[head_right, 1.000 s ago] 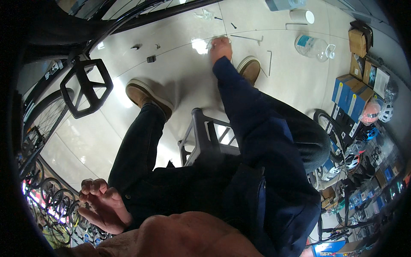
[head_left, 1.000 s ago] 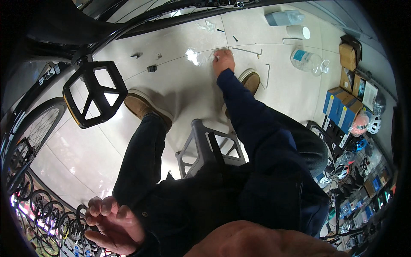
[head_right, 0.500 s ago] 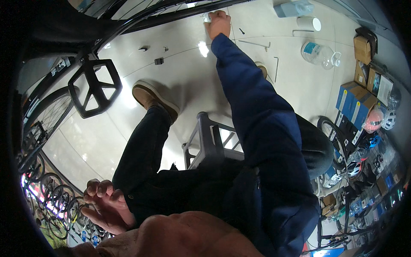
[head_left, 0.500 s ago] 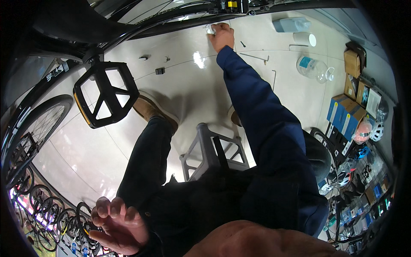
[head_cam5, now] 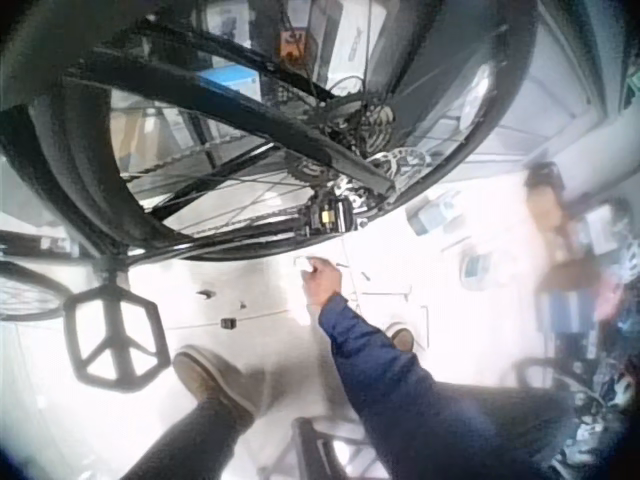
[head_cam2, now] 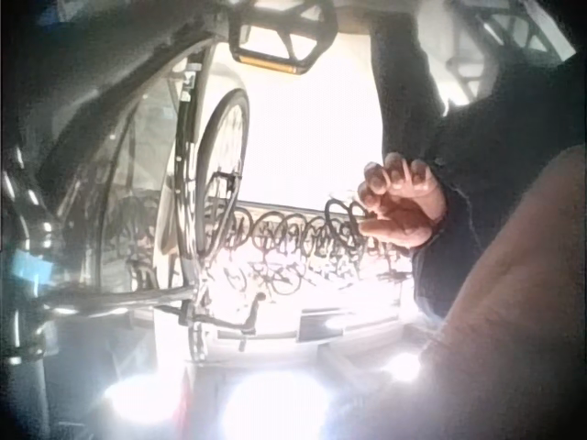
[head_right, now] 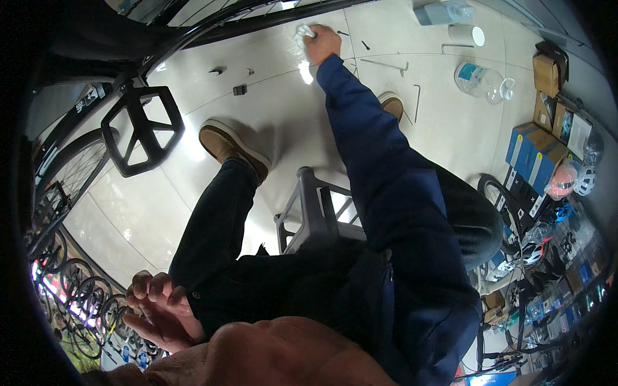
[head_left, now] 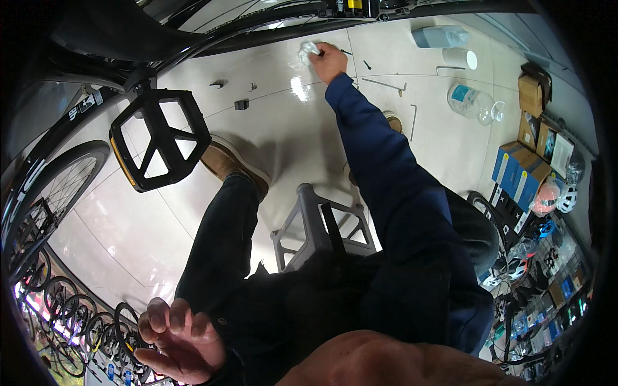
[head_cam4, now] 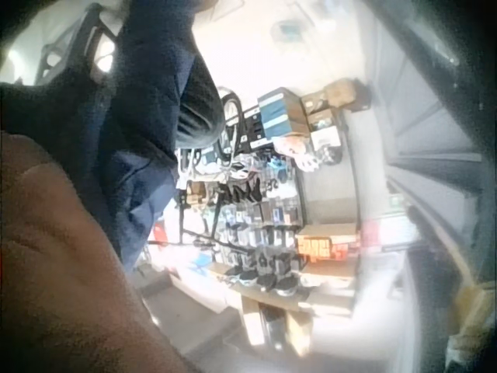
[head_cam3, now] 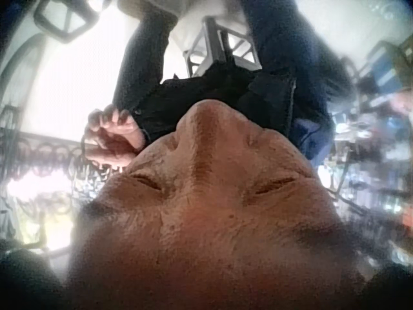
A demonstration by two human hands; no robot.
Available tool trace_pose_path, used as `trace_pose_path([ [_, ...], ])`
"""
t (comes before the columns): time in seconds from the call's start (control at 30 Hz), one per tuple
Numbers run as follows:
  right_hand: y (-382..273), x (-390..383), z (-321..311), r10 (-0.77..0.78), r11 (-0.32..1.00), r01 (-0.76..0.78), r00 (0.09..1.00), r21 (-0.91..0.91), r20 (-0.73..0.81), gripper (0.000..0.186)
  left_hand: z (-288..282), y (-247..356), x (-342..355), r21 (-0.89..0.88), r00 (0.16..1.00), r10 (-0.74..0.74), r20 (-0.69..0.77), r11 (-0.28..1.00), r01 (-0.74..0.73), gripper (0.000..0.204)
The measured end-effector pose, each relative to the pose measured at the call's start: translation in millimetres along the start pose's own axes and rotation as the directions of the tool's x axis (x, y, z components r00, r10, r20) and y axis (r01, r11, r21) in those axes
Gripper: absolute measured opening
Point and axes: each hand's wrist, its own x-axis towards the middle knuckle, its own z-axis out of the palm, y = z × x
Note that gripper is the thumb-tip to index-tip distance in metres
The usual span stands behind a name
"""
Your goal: The person adjusts the rear derailleur of a bicycle mounted on a stand using a yellow-handled tool and a hex key. They then wipe the derailleur and surrounding area with a white cloth and a liquid from a bottle.
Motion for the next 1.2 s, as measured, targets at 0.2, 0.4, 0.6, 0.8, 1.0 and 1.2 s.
trace_pose_path([
  [0.2, -13, -13, -3, -0.303, 0.877, 0.288, 0.953, -0.384, 0.024, 0.025, 4, 1, 2, -0.010, 1.000, -0.005, -0.011, 1.000, 0.005, 0.024],
  [0.4, -4, -26, -13, -0.393, 0.728, 0.498, 0.866, -0.471, 0.309, 0.028, 4, 1, 3, -0.069, 1.000, -0.022, -0.018, 0.997, 0.021, 0.024],
  [0.6, 3, 12, 26, -0.354, 0.781, 0.283, 0.935, -0.557, -0.021, 0.017, 3, -1, 2, -0.088, 0.999, -0.019, -0.031, 0.996, 0.017, 0.026],
  [0.8, -35, -24, 87, -0.521, 0.827, 0.508, 0.853, -0.242, 0.009, 0.026, 9, -6, 1, -0.038, 0.999, -0.001, -0.043, 0.999, 0.000, 0.026],
  [1.0, -1, -28, -7, -0.107, 0.986, 0.125, 0.982, -0.114, 0.154, 0.028, 3, -1, 0, -0.051, 0.998, 0.007, -0.066, 0.999, -0.011, 0.026],
  [1.2, -36, 1, 58, -0.329, 0.908, 0.287, 0.940, -0.306, -0.094, 0.026, 4, -1, 3, -0.061, 1.000, -0.004, -0.030, 0.998, 0.002, 0.025],
])
